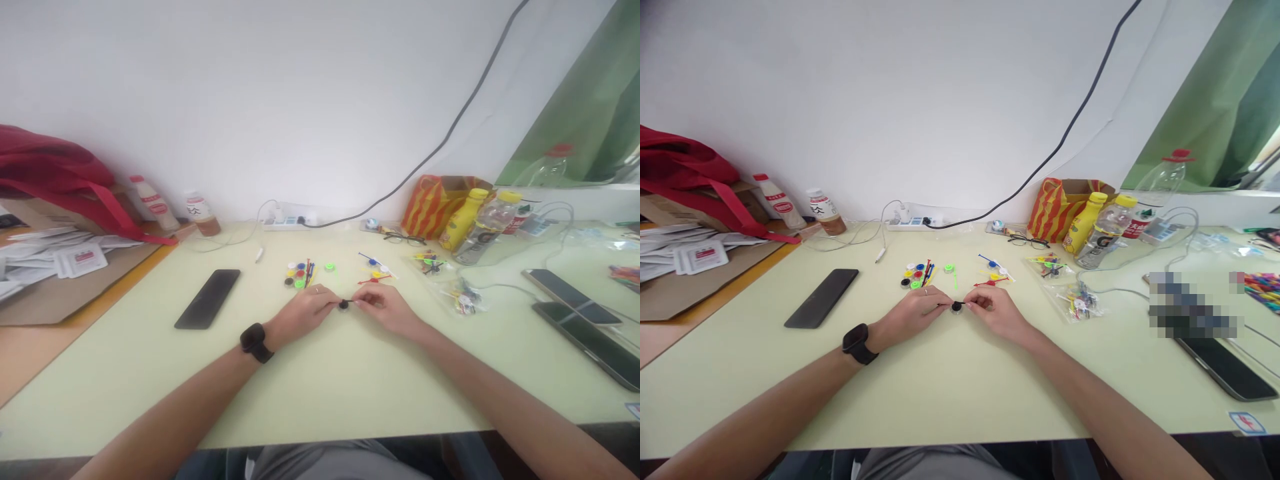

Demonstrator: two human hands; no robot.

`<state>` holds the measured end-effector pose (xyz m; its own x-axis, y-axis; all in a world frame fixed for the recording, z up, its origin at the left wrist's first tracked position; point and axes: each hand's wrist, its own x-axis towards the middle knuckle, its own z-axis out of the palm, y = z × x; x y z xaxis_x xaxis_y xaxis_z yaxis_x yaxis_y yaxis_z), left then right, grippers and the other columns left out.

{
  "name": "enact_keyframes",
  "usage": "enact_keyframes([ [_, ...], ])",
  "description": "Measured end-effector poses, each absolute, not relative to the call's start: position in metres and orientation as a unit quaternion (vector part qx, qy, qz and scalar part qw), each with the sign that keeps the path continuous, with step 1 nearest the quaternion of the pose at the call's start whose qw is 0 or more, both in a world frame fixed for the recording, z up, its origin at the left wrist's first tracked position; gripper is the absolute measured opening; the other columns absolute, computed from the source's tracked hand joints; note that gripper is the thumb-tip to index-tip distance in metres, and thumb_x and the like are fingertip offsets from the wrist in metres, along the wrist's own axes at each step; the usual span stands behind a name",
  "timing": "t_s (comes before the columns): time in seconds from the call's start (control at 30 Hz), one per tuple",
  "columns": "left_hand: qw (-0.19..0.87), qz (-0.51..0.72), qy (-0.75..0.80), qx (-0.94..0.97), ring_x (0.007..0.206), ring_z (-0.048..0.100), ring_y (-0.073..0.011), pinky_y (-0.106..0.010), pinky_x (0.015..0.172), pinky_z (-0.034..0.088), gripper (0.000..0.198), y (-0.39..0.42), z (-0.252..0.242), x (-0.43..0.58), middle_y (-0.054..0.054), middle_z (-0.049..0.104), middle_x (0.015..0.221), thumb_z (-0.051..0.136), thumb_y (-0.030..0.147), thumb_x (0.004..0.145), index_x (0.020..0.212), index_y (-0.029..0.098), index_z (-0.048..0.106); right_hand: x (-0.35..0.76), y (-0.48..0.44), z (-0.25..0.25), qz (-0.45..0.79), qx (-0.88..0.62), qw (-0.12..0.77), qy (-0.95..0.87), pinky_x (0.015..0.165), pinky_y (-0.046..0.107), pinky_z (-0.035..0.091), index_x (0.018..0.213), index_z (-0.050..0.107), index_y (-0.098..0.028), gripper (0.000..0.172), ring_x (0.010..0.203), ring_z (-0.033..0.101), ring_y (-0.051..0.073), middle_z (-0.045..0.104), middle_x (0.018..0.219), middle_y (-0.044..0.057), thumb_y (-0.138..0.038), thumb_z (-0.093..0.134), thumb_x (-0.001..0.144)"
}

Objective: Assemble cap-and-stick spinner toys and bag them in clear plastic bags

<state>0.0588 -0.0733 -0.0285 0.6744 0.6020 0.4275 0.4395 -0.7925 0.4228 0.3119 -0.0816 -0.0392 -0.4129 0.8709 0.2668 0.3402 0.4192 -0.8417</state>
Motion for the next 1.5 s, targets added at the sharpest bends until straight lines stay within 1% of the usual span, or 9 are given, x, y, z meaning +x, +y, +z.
enact_keyframes([
  [0.27, 0.154, 0.266, 0.288, 0.907, 0.102, 0.069, -0.022, -0.037, 0.089, 0.056, 0.028, -0.073, -0.03, 0.06, -0.008, 0.076, 0.107, 0.047, 0.019, 0.106, 0.116, 0.023, 0.073, 0.315, -0.083, -0.04, 0.294, -0.391, 0.328, -0.808, 0.064, 0.03, 0.045, 0.097, 0.071, -0.021, 0.02, 0.073, 0.058, 0.018, 0.069, 0.087, 0.004, -0.028, 0.053, 0.101],
  [0.9, 0.153, 0.247, 0.301, 0.908, 0.095, 0.063, -0.0229, -0.037, 0.084, 0.054, 0.026, -0.082, -0.028, 0.067, -0.009, 0.066, 0.099, 0.042, 0.011, 0.102, 0.103, 0.02, 0.067, 0.314, -0.085, -0.036, 0.273, -0.384, 0.302, -0.829, 0.068, 0.03, 0.046, 0.091, 0.068, -0.021, 0.018, 0.076, 0.059, 0.018, 0.066, 0.086, 0.003, -0.018, 0.052, 0.099],
  [1.0, 0.147, 0.269, 0.307, 0.901, 0.103, 0.063, -0.0242, -0.039, 0.091, 0.053, 0.02, -0.085, -0.023, 0.067, -0.009, 0.067, 0.106, 0.046, 0.019, 0.104, 0.106, 0.021, 0.066, 0.313, -0.086, -0.039, 0.287, -0.408, 0.313, -0.808, 0.064, 0.031, 0.048, 0.104, 0.066, -0.022, 0.013, 0.07, 0.058, 0.017, 0.066, 0.089, 0.003, -0.026, 0.055, 0.099],
  [1.17, 0.147, 0.347, 0.349, 0.858, 0.119, 0.06, -0.0251, -0.043, 0.107, 0.045, 0.026, -0.087, -0.018, 0.066, -0.009, 0.068, 0.119, 0.04, 0.025, 0.109, 0.123, 0.022, 0.062, 0.313, -0.089, -0.042, 0.258, -0.472, 0.356, -0.764, 0.064, 0.032, 0.051, 0.132, 0.059, -0.023, 0.038, 0.066, 0.058, 0.015, 0.065, 0.106, 0.007, -0.042, 0.057, 0.099],
  [1.23, 0.139, 0.358, 0.356, 0.852, 0.117, 0.06, -0.0252, -0.044, 0.109, 0.042, 0.027, -0.087, -0.017, 0.065, -0.008, 0.069, 0.117, 0.038, 0.026, 0.11, 0.121, 0.022, 0.062, 0.312, -0.092, -0.038, 0.223, -0.498, 0.374, -0.749, 0.064, 0.033, 0.05, 0.123, 0.064, -0.023, 0.036, 0.065, 0.056, 0.016, 0.064, 0.1, 0.006, -0.048, 0.058, 0.098],
  [1.3, 0.133, 0.361, 0.358, 0.851, 0.114, 0.061, -0.025, -0.044, 0.109, 0.041, 0.028, -0.086, -0.018, 0.065, -0.007, 0.07, 0.114, 0.037, 0.027, 0.11, 0.118, 0.022, 0.063, 0.311, -0.095, -0.031, 0.258, -0.494, 0.369, -0.744, 0.064, 0.032, 0.048, 0.088, 0.068, -0.022, 0.039, 0.063, 0.052, 0.016, 0.059, 0.081, 0.003, -0.055, 0.053, 0.1],
  [1.37, 0.131, 0.364, 0.362, 0.848, 0.113, 0.06, -0.0248, -0.044, 0.108, 0.042, 0.028, -0.086, -0.018, 0.064, -0.007, 0.071, 0.114, 0.037, 0.027, 0.11, 0.118, 0.022, 0.064, 0.311, -0.098, -0.022, 0.363, -0.451, 0.343, -0.74, 0.063, 0.031, 0.045, 0.054, 0.048, -0.022, 0.062, 0.058, 0.046, 0.016, 0.045, 0.061, 0.0, -0.059, 0.042, 0.104],
  [1.43, 0.129, 0.365, 0.365, 0.847, 0.112, 0.059, -0.0247, -0.043, 0.106, 0.042, 0.028, -0.086, -0.018, 0.064, -0.007, 0.07, 0.114, 0.038, 0.027, 0.11, 0.119, 0.022, 0.064, 0.311, -0.099, -0.015, 0.437, -0.412, 0.349, -0.72, 0.063, 0.032, 0.043, 0.047, 0.031, -0.022, 0.07, 0.054, 0.04, 0.014, 0.035, 0.054, -0.001, -0.059, 0.034, 0.106],
  [1.5, 0.127, 0.364, 0.371, 0.845, 0.113, 0.059, -0.0247, -0.043, 0.107, 0.042, 0.027, -0.087, -0.017, 0.064, -0.006, 0.07, 0.115, 0.038, 0.027, 0.11, 0.119, 0.022, 0.064, 0.312, -0.097, -0.013, 0.426, -0.413, 0.396, -0.701, 0.064, 0.032, 0.041, 0.05, 0.034, -0.022, 0.068, 0.055, 0.039, 0.014, 0.036, 0.055, -0.002, -0.06, 0.037, 0.106],
])
